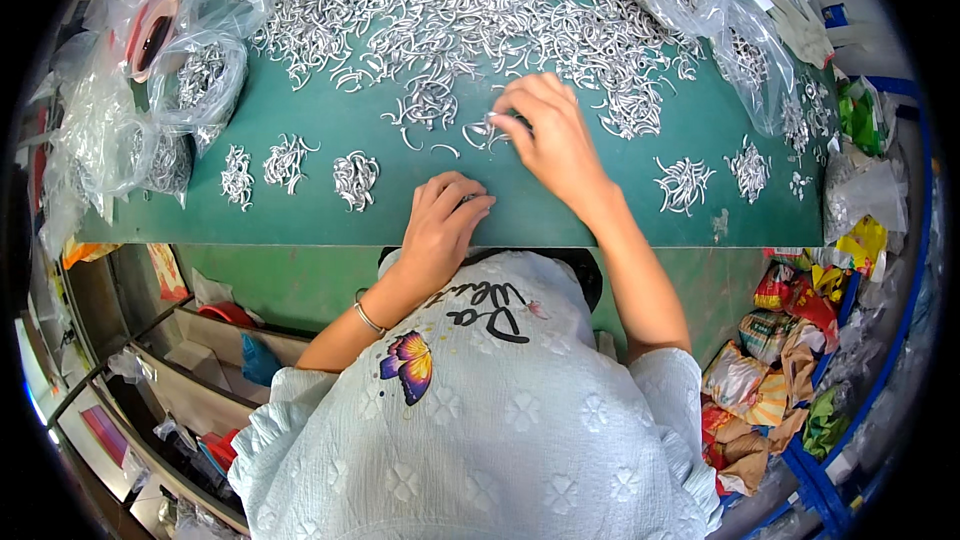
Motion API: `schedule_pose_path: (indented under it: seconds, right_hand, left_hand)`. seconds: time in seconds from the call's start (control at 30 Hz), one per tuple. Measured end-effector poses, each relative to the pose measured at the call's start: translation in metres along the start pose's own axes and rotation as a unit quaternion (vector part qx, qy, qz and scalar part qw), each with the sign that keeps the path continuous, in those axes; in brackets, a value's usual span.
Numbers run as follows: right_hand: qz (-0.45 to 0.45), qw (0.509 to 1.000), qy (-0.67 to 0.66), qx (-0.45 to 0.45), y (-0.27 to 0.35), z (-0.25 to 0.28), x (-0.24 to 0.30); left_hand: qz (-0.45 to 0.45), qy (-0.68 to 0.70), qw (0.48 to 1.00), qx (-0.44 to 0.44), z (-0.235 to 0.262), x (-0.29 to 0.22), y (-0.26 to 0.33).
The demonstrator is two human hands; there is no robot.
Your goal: The person picks up small curved metal parts from a large pile on a green table and sorts them into smaller groups by hand.
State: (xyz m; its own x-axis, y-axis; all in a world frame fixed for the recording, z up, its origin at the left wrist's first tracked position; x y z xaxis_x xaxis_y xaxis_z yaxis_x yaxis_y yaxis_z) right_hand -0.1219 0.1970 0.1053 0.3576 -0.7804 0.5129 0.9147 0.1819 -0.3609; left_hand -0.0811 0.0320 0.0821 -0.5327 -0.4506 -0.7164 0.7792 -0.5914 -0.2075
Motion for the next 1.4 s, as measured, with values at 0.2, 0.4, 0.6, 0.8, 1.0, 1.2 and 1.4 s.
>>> schedule_pose_path:
  seconds: [0.2, 0.4, 0.6, 0.8, 1.0, 1.2, 1.4]
  right_hand:
    - [-0.023, 0.999, 0.025, -0.011, 0.005, 0.021, -0.009]
    - [-0.033, 0.998, 0.033, -0.048, 0.004, 0.015, 0.003]
    - [0.009, 0.995, 0.091, -0.033, -0.006, -0.007, 0.022]
    - [-0.037, 0.999, 0.033, -0.012, 0.023, 0.018, 0.012]
    - [-0.028, 0.996, 0.069, -0.044, 0.005, 0.002, 0.009]
    - [-0.036, 0.999, 0.020, -0.018, 0.025, 0.021, 0.010]
    - [0.020, 0.992, -0.068, 0.105, 0.038, -0.022, 0.065]
  left_hand:
    - [-0.014, 0.040, 0.999, -0.027, 0.003, 0.002, -0.001]
    - [0.008, 0.017, 1.000, -0.019, 0.005, 0.002, 0.002]
    - [-0.005, 0.017, 1.000, -0.021, 0.003, 0.007, 0.004]
    - [-0.001, 0.028, 0.999, -0.035, 0.005, 0.007, 0.003]
    - [-0.001, 0.038, 0.999, -0.028, 0.006, 0.004, 0.000]
    - [0.109, 0.075, 0.989, -0.072, 0.019, 0.001, 0.005]
    - [0.156, 0.091, 0.980, -0.081, 0.031, 0.018, 0.022]
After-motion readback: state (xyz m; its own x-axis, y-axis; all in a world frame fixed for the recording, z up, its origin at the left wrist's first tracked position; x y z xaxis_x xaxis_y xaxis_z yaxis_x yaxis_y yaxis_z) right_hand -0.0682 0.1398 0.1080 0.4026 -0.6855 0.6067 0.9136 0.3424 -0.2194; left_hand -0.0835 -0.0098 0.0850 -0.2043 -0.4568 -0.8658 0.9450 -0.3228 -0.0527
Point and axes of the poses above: each hand's wrist, its own y-axis away from the middle knuckle, its own z-axis out of the back of the hand, x = y × z, the point moved 5 cm from there along -y, towards the middle knuckle, and after that the axes turned 8 degrees about z, right-handed, at the moved point
